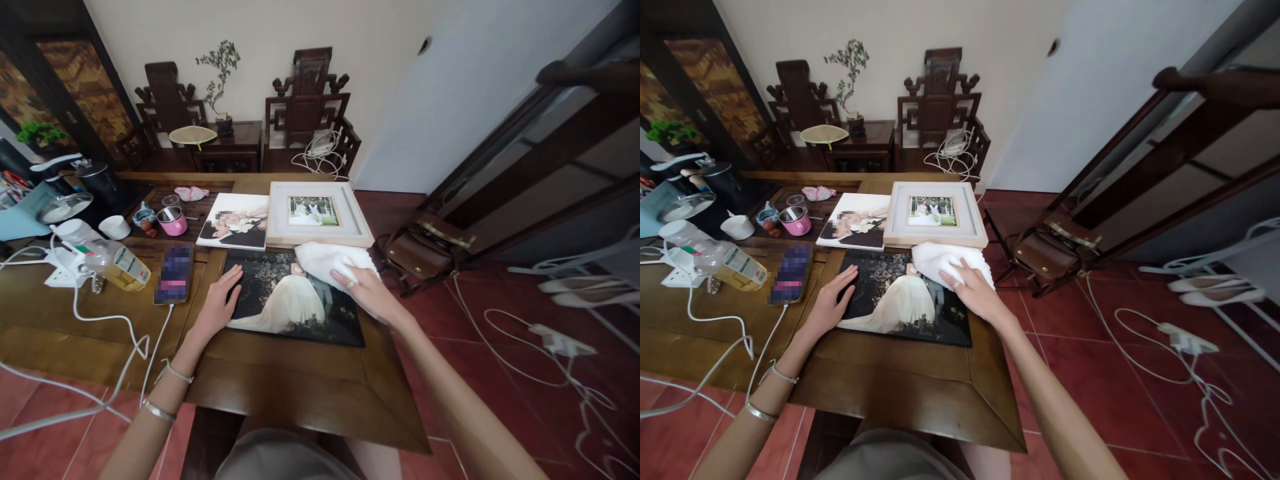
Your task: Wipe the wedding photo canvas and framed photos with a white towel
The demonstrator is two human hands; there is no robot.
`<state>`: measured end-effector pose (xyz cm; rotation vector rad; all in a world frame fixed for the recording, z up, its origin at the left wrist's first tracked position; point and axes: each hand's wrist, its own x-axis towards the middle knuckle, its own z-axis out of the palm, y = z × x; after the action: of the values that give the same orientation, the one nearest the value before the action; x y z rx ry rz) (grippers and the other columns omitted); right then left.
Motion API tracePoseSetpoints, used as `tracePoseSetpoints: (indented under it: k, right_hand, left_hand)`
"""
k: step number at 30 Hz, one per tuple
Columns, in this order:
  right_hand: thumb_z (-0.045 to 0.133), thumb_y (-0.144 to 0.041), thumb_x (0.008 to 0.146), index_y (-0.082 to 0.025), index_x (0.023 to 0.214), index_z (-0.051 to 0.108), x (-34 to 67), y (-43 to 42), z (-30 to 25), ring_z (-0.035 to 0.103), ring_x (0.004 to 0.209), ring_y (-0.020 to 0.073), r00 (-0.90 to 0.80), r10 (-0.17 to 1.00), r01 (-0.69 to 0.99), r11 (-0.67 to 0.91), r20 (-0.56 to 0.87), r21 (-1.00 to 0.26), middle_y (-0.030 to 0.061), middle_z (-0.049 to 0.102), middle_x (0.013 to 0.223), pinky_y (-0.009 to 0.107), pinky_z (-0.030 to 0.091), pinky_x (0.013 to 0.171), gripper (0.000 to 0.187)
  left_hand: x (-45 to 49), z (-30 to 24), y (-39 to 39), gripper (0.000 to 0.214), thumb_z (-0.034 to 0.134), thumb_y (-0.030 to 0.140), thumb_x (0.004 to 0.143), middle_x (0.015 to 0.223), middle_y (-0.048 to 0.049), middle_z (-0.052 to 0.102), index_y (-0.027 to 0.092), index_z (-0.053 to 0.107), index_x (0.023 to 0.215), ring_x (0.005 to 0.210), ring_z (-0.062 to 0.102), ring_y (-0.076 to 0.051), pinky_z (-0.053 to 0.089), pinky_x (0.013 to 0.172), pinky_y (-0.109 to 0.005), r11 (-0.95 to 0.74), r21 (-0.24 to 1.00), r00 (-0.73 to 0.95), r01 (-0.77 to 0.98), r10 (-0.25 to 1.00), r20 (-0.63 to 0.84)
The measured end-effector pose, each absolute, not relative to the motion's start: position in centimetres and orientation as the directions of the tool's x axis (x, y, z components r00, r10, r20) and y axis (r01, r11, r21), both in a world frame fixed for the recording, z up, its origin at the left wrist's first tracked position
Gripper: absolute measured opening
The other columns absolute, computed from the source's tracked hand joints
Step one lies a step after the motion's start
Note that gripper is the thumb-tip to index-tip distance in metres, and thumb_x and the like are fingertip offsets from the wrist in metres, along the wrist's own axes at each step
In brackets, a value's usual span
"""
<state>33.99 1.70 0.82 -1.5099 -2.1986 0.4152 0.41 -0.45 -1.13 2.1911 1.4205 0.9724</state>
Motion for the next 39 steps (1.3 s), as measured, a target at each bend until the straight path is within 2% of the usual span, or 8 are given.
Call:
tracePoseSetpoints:
  k: [6,12,14,18,23,30,34,39]
  right_hand:
    - [0.044,-0.012,0.081,-0.017,0.085,0.065,32.7,-6.1,1.6,0.016,0.144,0.0332,-0.565,0.807,0.693,0.578,0.173,-0.430,0.0148,0.040,0.149,0.063,0.025,0.111,0.022]
    - [0.049,-0.006,0.068,-0.018,0.088,0.064,30.5,-10.8,3.4,0.024,0.142,0.0291,-0.784,0.608,0.493,0.734,0.128,-0.468,0.0117,0.051,0.141,0.061,0.012,0.116,0.028]
    - [0.049,-0.007,0.072,-0.018,0.089,0.065,30.6,-9.3,3.2,0.028,0.141,0.0286,-0.776,0.613,0.491,0.735,0.149,-0.468,0.0130,0.051,0.141,0.058,0.017,0.116,0.026]
    - [0.049,-0.023,0.087,-0.018,0.098,0.067,31.4,-3.3,2.2,0.032,0.139,0.0329,-0.620,0.766,0.643,0.621,0.172,-0.448,0.0127,0.048,0.144,0.057,0.032,0.111,0.021]
    - [0.044,-0.030,0.092,-0.019,0.107,0.066,31.9,2.4,1.3,0.034,0.138,0.0340,-0.445,0.875,0.741,0.479,0.190,-0.470,0.0121,0.055,0.137,0.058,0.034,0.109,0.029]
    - [0.047,-0.011,0.079,-0.017,0.089,0.065,31.7,-5.1,1.6,0.018,0.143,0.0338,-0.596,0.781,0.652,0.607,0.186,-0.454,0.0145,0.037,0.150,0.062,0.022,0.113,0.021]
    - [0.047,-0.003,0.069,-0.018,0.083,0.062,31.9,-10.8,3.0,0.017,0.144,0.0306,-0.740,0.658,0.527,0.695,0.138,-0.489,0.0122,0.046,0.145,0.062,0.011,0.116,0.025]
    - [0.048,-0.016,0.085,-0.018,0.085,0.063,32.8,-10.2,3.6,0.029,0.140,0.0298,-0.730,0.681,0.560,0.644,0.057,-0.521,0.0131,0.047,0.144,0.055,0.026,0.114,0.016]
  left_hand:
    - [0.3,-1.2,-0.6,0.043,0.038,0.031,0.098,0.150,-0.0102,0.040,0.024,0.045,0.139,0.143,0.029,-0.024,0.027,0.113,-0.054,-0.351,0.611,0.248,0.710,0.936,0.249]
    - [0.3,-0.9,-0.9,0.044,0.037,0.034,0.098,0.153,-0.0093,0.035,0.028,0.039,0.142,0.145,0.023,-0.025,0.022,0.111,-0.061,-0.273,0.618,0.230,0.737,0.962,0.150]
    - [0.2,-0.9,-0.8,0.044,0.038,0.034,0.098,0.153,-0.0094,0.035,0.028,0.040,0.142,0.145,0.023,-0.024,0.022,0.112,-0.059,-0.284,0.619,0.233,0.732,0.958,0.164]
    - [-0.1,-1.1,-0.6,0.045,0.041,0.034,0.097,0.153,-0.0095,0.036,0.026,0.041,0.142,0.144,0.027,-0.022,0.023,0.114,-0.053,-0.342,0.622,0.254,0.704,0.940,0.229]
    - [-0.2,-1.3,-0.2,0.042,0.041,0.033,0.097,0.148,-0.0092,0.044,0.024,0.047,0.138,0.141,0.034,-0.021,0.026,0.115,-0.048,-0.369,0.621,0.262,0.691,0.929,0.261]
    - [0.0,-1.6,-0.2,0.041,0.043,0.033,0.096,0.145,-0.0106,0.047,0.021,0.051,0.135,0.139,0.037,-0.022,0.028,0.115,-0.047,-0.387,0.635,0.240,0.669,0.920,0.308]
    - [0.1,-1.5,-0.3,0.042,0.043,0.032,0.096,0.146,-0.0099,0.046,0.023,0.049,0.136,0.140,0.036,-0.022,0.027,0.115,-0.047,-0.384,0.635,0.245,0.670,0.922,0.299]
    - [0.0,-1.2,-0.4,0.043,0.043,0.032,0.096,0.148,-0.0089,0.044,0.025,0.047,0.138,0.141,0.034,-0.022,0.026,0.115,-0.049,-0.373,0.638,0.263,0.673,0.928,0.265]
